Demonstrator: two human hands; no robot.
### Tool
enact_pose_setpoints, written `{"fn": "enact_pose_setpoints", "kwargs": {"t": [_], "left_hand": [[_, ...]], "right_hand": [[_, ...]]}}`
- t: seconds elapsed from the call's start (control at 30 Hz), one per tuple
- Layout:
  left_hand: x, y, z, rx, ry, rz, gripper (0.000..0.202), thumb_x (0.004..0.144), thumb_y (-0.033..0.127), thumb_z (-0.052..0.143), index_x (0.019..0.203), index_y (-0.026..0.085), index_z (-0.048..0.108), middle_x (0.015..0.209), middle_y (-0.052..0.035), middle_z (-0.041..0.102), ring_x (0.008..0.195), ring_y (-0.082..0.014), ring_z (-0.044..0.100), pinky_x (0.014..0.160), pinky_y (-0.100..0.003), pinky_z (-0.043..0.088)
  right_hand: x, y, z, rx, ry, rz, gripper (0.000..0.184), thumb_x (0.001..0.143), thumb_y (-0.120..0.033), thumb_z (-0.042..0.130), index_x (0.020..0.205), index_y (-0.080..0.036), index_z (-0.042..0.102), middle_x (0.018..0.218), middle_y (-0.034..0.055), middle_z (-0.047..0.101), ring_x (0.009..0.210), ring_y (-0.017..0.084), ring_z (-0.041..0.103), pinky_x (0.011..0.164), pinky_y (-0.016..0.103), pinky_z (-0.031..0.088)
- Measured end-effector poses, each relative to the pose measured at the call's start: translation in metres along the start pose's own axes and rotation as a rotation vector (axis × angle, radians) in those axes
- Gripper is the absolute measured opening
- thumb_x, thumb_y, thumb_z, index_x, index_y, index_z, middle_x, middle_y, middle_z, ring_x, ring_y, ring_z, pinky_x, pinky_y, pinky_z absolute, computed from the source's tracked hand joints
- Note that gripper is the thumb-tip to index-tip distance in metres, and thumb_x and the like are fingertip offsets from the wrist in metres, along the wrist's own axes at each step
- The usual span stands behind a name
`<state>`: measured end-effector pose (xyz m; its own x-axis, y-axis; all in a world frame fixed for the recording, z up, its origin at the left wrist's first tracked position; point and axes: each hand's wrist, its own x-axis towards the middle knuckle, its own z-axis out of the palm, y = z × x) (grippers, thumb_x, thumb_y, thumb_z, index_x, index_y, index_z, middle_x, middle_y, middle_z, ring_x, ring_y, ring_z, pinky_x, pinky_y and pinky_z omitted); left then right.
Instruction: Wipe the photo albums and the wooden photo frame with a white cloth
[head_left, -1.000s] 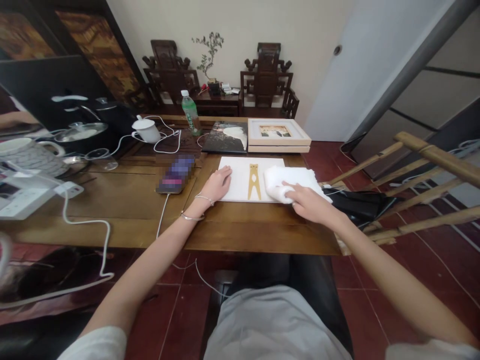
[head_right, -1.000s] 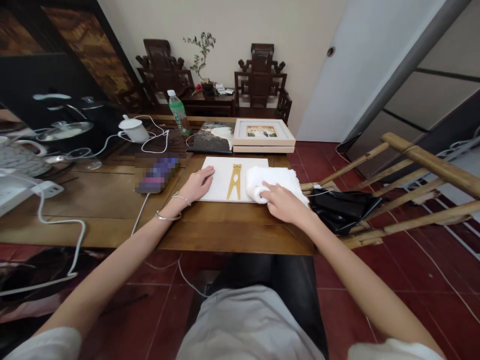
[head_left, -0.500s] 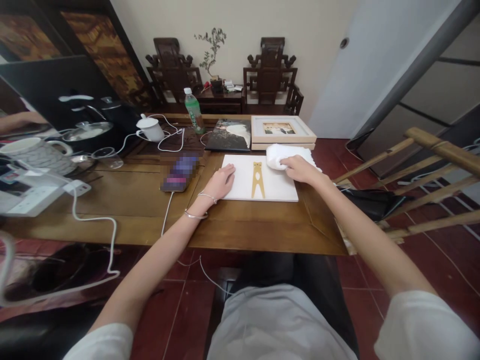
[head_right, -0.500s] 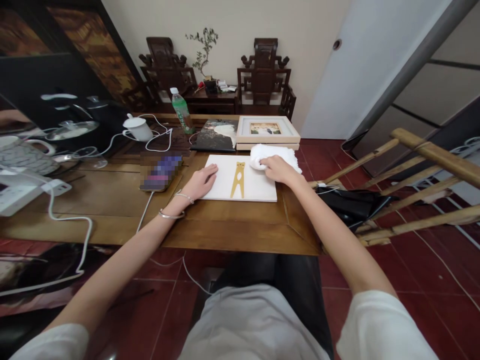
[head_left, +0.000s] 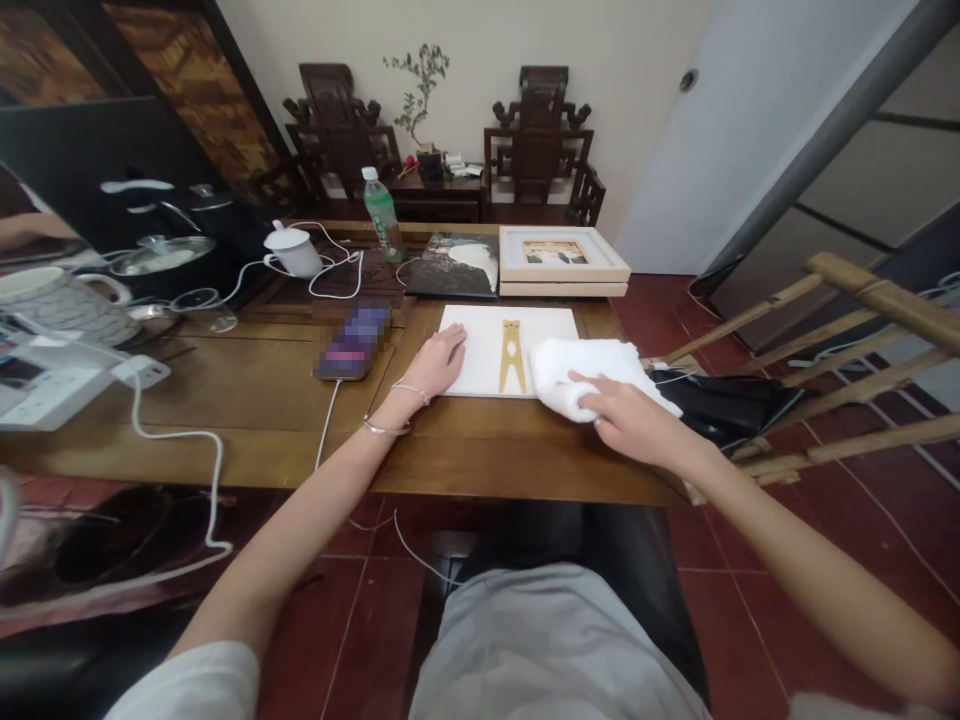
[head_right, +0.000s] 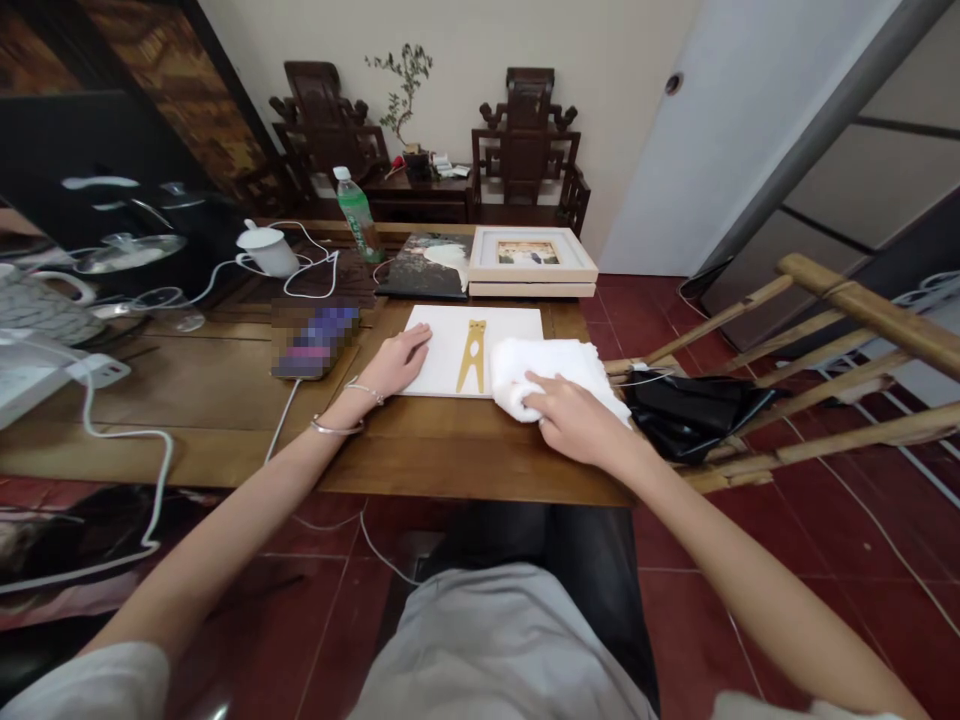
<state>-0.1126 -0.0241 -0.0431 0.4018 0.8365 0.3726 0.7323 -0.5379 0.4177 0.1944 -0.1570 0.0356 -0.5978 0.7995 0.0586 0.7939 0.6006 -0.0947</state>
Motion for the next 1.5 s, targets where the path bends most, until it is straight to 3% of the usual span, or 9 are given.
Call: {"fn": "enact_pose_setpoints", "kwargs": {"t": [0.23,0.4,0.57,0.8,1.0,1.1,1.3,1.4,1.5], "left_hand": [[0.0,-0.002,-0.001,0.019,-0.005,0.008,0.039,0.093,0.02,0.04,0.122,0.014,0.066,0.144,-0.0137,0.058,0.139,-0.0301,0.049,0.119,-0.052,0.036],[0.0,-0.003,-0.001,0.01,-0.011,0.003,0.039,0.093,0.019,0.04,0.123,0.015,0.066,0.145,-0.0129,0.057,0.14,-0.0291,0.048,0.12,-0.05,0.035],[0.0,-0.004,-0.001,0.006,-0.02,-0.007,0.04,0.093,0.02,0.041,0.126,0.015,0.065,0.146,-0.0134,0.056,0.14,-0.0294,0.048,0.12,-0.051,0.035],[0.0,-0.001,-0.002,0.023,-0.023,0.002,0.04,0.093,0.02,0.04,0.126,0.015,0.064,0.146,-0.0131,0.057,0.14,-0.0285,0.047,0.119,-0.05,0.035],[0.0,0.002,-0.003,0.035,-0.028,0.003,0.038,0.094,0.019,0.039,0.122,0.014,0.065,0.143,-0.0143,0.058,0.14,-0.0292,0.048,0.119,-0.052,0.036],[0.0,0.002,-0.003,0.032,-0.031,0.004,0.038,0.095,0.019,0.038,0.121,0.015,0.065,0.143,-0.0145,0.059,0.14,-0.0288,0.048,0.119,-0.051,0.036],[0.0,0.002,-0.002,0.033,-0.015,0.01,0.038,0.094,0.019,0.037,0.119,0.015,0.065,0.141,-0.014,0.06,0.139,-0.0286,0.049,0.119,-0.051,0.036],[0.0,0.001,-0.001,0.03,-0.009,0.02,0.038,0.094,0.02,0.037,0.119,0.015,0.066,0.14,-0.0138,0.061,0.139,-0.0286,0.05,0.119,-0.05,0.036],[0.0,-0.001,0.0,0.031,-0.018,0.033,0.04,0.094,0.021,0.036,0.122,0.016,0.065,0.138,-0.014,0.062,0.139,-0.0281,0.049,0.119,-0.051,0.036]], "right_hand": [[0.078,0.049,-0.006,-0.005,-0.006,0.095,0.033,0.072,-0.005,0.044,0.09,-0.016,0.069,0.09,0.0107,0.072,0.086,0.025,0.063,0.077,0.031,0.042],[0.118,0.076,-0.016,0.059,-0.018,0.196,0.037,0.071,-0.008,0.045,0.096,-0.015,0.071,0.099,0.0113,0.071,0.093,0.026,0.06,0.077,0.03,0.04],[0.13,0.086,-0.021,0.078,-0.007,0.261,0.037,0.071,-0.01,0.047,0.099,-0.016,0.071,0.103,0.0114,0.07,0.097,0.027,0.059,0.078,0.031,0.039],[0.083,0.051,-0.008,-0.006,-0.011,0.128,0.031,0.073,-0.004,0.042,0.087,-0.015,0.067,0.087,0.012,0.07,0.084,0.025,0.061,0.076,0.03,0.041],[0.013,-0.006,-0.009,-0.038,-0.071,0.048,0.035,0.073,-0.001,0.043,0.092,-0.014,0.069,0.131,0.0197,0.064,0.113,0.029,0.063,0.096,0.037,0.044],[-0.002,-0.018,-0.014,-0.017,-0.122,-0.007,0.033,0.073,0.0,0.044,0.089,-0.014,0.069,0.132,0.0202,0.063,0.12,0.03,0.061,0.097,0.037,0.045],[0.032,-0.001,-0.014,0.0,-0.11,0.077,0.038,0.077,-0.004,0.044,0.105,-0.014,0.068,0.116,0.0182,0.069,0.103,0.031,0.065,0.088,0.04,0.048],[0.07,0.009,-0.006,0.007,-0.079,0.128,0.047,0.082,-0.005,0.042,0.125,-0.011,0.06,0.131,0.0224,0.061,0.119,0.034,0.059,0.096,0.045,0.046],[0.108,0.012,0.005,0.023,-0.067,0.118,0.059,0.081,-0.001,0.04,0.138,-0.012,0.05,0.155,0.0208,0.041,0.145,0.036,0.034,0.111,0.06,0.033]]}}
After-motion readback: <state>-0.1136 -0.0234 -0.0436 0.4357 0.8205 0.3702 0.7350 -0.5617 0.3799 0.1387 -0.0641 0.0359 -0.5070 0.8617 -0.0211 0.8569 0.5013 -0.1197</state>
